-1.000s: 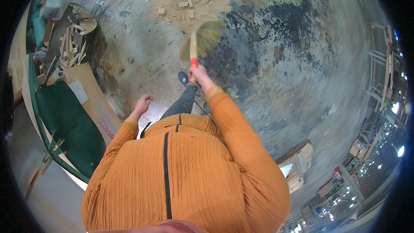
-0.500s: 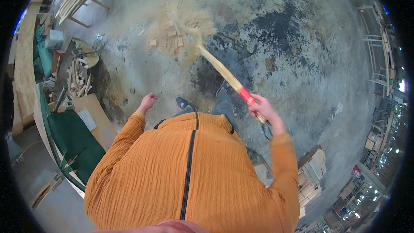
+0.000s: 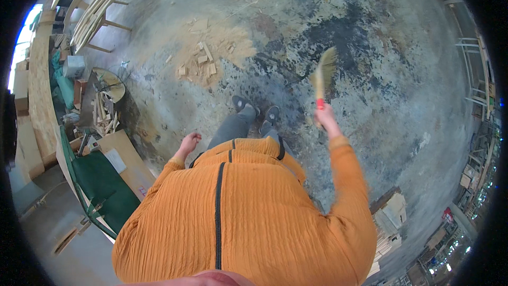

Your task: The person sweeps wood shavings and debris on a concrete workshop floor using a broom and dustpan. They gather the debris into piles, sweep it into the dustpan, and move around the workspace to collect scattered material.

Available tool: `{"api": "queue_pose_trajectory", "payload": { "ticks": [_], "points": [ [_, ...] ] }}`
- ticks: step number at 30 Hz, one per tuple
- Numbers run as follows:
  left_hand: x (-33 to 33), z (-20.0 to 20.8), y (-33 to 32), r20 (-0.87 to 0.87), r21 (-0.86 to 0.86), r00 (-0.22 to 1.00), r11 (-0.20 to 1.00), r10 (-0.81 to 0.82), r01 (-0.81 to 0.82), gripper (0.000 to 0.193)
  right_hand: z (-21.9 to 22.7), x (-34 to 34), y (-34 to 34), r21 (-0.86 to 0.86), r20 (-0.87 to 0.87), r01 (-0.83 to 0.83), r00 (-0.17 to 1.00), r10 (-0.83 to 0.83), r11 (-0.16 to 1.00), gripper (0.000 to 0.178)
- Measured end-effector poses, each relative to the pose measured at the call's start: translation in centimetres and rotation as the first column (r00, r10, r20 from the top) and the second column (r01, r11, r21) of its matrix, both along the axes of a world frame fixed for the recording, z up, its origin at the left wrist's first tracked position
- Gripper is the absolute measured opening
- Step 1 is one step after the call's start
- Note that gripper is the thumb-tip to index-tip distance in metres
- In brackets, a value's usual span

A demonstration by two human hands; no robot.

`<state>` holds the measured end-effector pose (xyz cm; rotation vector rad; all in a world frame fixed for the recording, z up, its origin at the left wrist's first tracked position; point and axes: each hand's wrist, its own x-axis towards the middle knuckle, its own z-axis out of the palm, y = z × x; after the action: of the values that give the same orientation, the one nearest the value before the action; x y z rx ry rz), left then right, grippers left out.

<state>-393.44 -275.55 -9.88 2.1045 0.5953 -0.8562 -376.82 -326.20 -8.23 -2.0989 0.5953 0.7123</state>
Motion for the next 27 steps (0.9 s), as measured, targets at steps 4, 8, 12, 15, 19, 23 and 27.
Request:
{"api": "queue_pose_trajectory", "payload": {
  "ticks": [4, 8, 12, 15, 19, 23, 27],
  "points": [
    [-1.3, 2.2, 2.2, -0.116, 0.086, 0.991, 0.995, 0.062, -0.053, 0.025, -5.5, 4.5, 15.5, 0.371, -0.144, -0.089, 0.978, 0.152, 0.924, 0.016],
    [3.2, 2.8, 5.2, -0.065, 0.109, 0.991, 0.988, 0.116, -0.109, 0.026, -6.3, 9.2, 26.6, 0.478, -0.125, -0.17, 0.958, 0.258, 0.862, 0.027],
    [10.4, 1.9, 7.8, 0.021, 0.121, 0.992, 0.985, 0.122, -0.124, 0.028, -3.5, 15.0, 29.1, 0.616, -0.114, -0.223, 0.923, 0.366, 0.755, 0.027],
    [15.5, 1.0, 8.3, 0.062, 0.106, 0.988, 0.984, 0.139, -0.145, 0.028, 1.1, 18.0, 25.9, 0.62, -0.023, -0.395, 0.854, 0.52, 0.677, 0.034],
    [24.8, -0.2, 5.8, 0.095, 0.105, 0.995, 0.994, -0.04, 0.029, 0.027, 7.8, 22.2, 15.2, 0.337, -0.06, -0.578, 0.774, 0.63, 0.743, 0.053],
    [33.6, -0.1, 1.7, 0.175, 0.067, 0.981, 0.996, -0.077, 0.067, 0.027, 11.4, 26.5, 5.8, -0.204, 0.003, -0.865, 0.469, 0.883, 0.46, 0.052],
    [37.9, 0.0, -0.9, 0.251, 0.091, 0.968, 0.996, -0.026, 0.003, 0.027, 16.2, 33.8, -3.7, -0.441, -0.11, -0.821, 0.449, 0.887, 0.361, 0.06]
  ]
}}
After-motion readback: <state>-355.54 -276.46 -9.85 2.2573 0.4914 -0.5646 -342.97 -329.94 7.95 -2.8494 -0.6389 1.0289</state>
